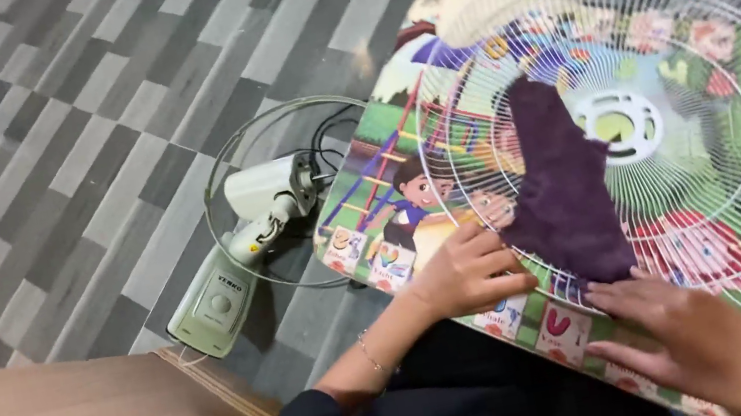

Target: Cleaning a fan grill using a cloth and a toothbrush

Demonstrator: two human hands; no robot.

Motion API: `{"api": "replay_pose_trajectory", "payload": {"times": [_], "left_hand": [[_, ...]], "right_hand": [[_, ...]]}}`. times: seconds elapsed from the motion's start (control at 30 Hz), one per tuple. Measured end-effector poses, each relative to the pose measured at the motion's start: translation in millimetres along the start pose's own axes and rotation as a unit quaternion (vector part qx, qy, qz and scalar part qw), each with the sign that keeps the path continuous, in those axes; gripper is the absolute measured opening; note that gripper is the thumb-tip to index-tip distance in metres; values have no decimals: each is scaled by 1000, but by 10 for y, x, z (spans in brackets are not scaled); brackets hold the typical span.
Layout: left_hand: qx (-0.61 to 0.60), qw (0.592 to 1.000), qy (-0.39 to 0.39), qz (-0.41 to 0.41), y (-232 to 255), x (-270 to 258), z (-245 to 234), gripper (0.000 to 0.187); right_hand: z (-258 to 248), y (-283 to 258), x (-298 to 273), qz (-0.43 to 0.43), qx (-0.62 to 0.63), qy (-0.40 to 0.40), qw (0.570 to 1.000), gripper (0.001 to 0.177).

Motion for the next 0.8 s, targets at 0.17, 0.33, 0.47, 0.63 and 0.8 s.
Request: {"api": "replay_pose_trajectory", "payload": {"times": [0.17,0.33,0.47,0.63,0.8], "left_hand": [[5,1000,5,-6,-48,-6,30,7],[-17,1000,2,-26,-170,-28,-182,4],[-21,999,-12,-38,-17,-83,-10,19],[-73,997,-4,-19,138,-129,311,23],[10,1000,-14,-4,0,-193,394,25]], "right_hand": [[-76,375,-284,97,-4,-90,991,47],[348,1632,-778,-10,-52,13,998,48],[816,1838,-701,-124,27,92,988,82],[955,1781,-713,-78,-40,115,990,73],[72,873,-357,-33,-69,95,993,34]]}}
Point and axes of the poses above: each hand's wrist, its own x-axis towards the middle knuckle, its own z-axis out of the palm, y = z × x, the point moved 5 cm from there along x, towards the middle knuckle, and after that the axes turned 14 degrees about -z, right-handed, at the moved point
